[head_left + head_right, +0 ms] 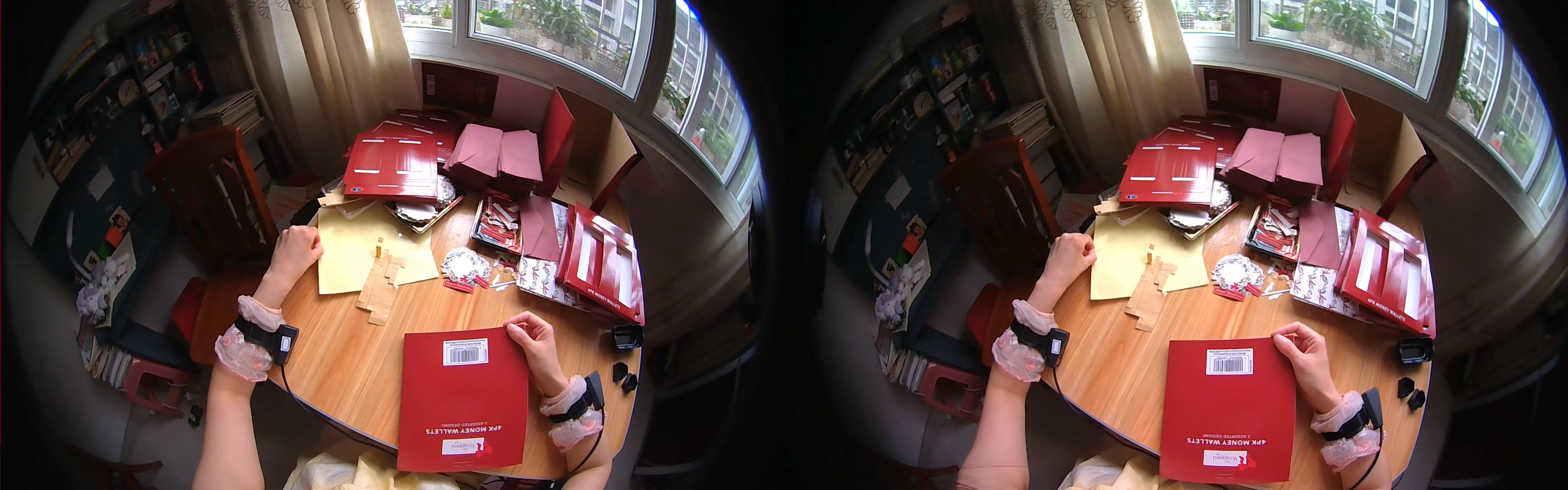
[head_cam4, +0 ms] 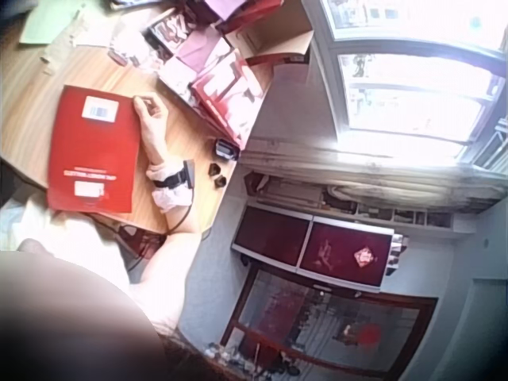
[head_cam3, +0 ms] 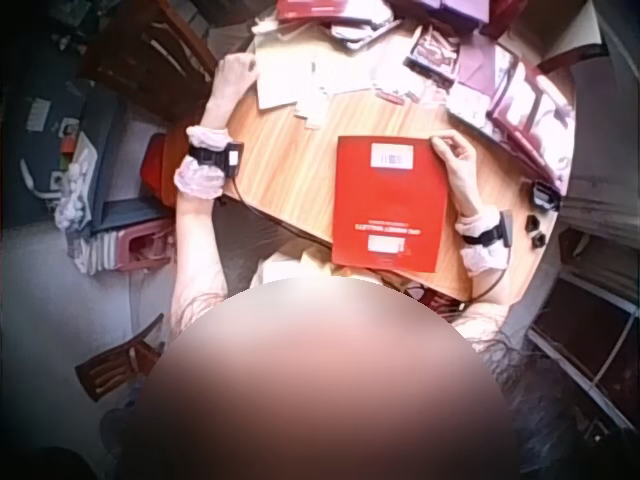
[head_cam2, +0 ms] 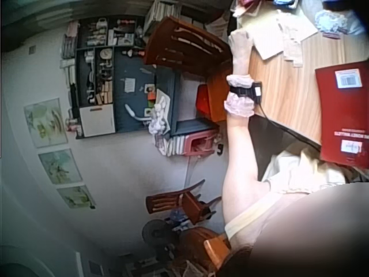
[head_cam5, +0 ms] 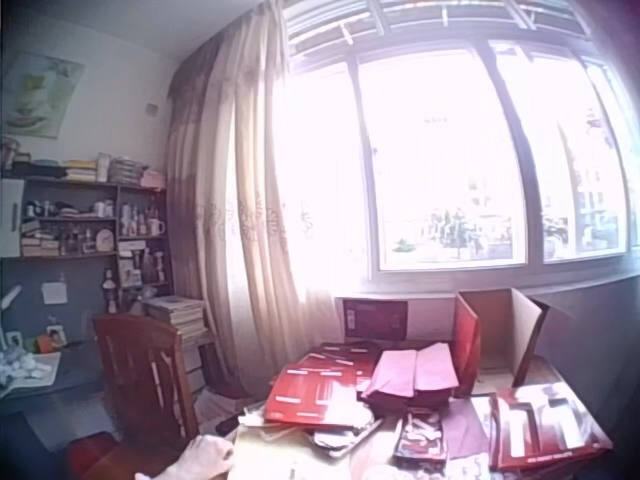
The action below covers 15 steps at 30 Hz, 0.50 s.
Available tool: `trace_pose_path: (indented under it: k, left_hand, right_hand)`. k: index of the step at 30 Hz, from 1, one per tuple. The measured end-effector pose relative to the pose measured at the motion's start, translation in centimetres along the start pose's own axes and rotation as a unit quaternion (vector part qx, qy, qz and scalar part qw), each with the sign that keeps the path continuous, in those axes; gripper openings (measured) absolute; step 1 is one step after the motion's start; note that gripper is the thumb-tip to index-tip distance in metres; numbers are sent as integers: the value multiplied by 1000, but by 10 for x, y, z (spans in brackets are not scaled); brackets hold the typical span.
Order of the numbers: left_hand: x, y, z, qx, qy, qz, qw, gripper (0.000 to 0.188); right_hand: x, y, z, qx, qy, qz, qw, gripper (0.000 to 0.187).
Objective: The person is assembling red gift or product boxes from flat cardboard pieces.
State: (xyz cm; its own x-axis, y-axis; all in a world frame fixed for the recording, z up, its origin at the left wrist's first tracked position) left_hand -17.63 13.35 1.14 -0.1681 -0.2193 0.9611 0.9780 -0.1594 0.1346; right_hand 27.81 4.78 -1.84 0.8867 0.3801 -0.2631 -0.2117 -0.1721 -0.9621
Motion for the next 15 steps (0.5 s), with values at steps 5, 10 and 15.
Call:
trace_pose_path:
  k: [5, 10, 15]
  left_hand:
    - [1, -13, -2, 82, 45, -112, 989, 8]
    - [10, -12, -4, 92, 74, -133, 984, 9]
    - [14, 32, 0, -14, 99, -153, 983, 8]
  right_hand:
    - [0, 2, 1, 11, -11, -19, 1000, 7]
    - [0, 7, 1, 21, -28, -77, 996, 8]
    - [5, 2, -3, 34, 3, -250, 968, 10]
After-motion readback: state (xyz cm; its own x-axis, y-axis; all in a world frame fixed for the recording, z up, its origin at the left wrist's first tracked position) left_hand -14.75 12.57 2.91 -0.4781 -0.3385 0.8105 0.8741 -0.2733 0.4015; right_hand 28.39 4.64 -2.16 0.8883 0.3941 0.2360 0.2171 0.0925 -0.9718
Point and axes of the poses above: each hand's wrist, its own z-axis towards the middle knuckle, its own x-axis out of the back of the hand, y = z × x, the point moved 3 cm from there along z, towards the middle knuckle, and after that the axes turned 11 degrees about -y, right-handed, at the moved point
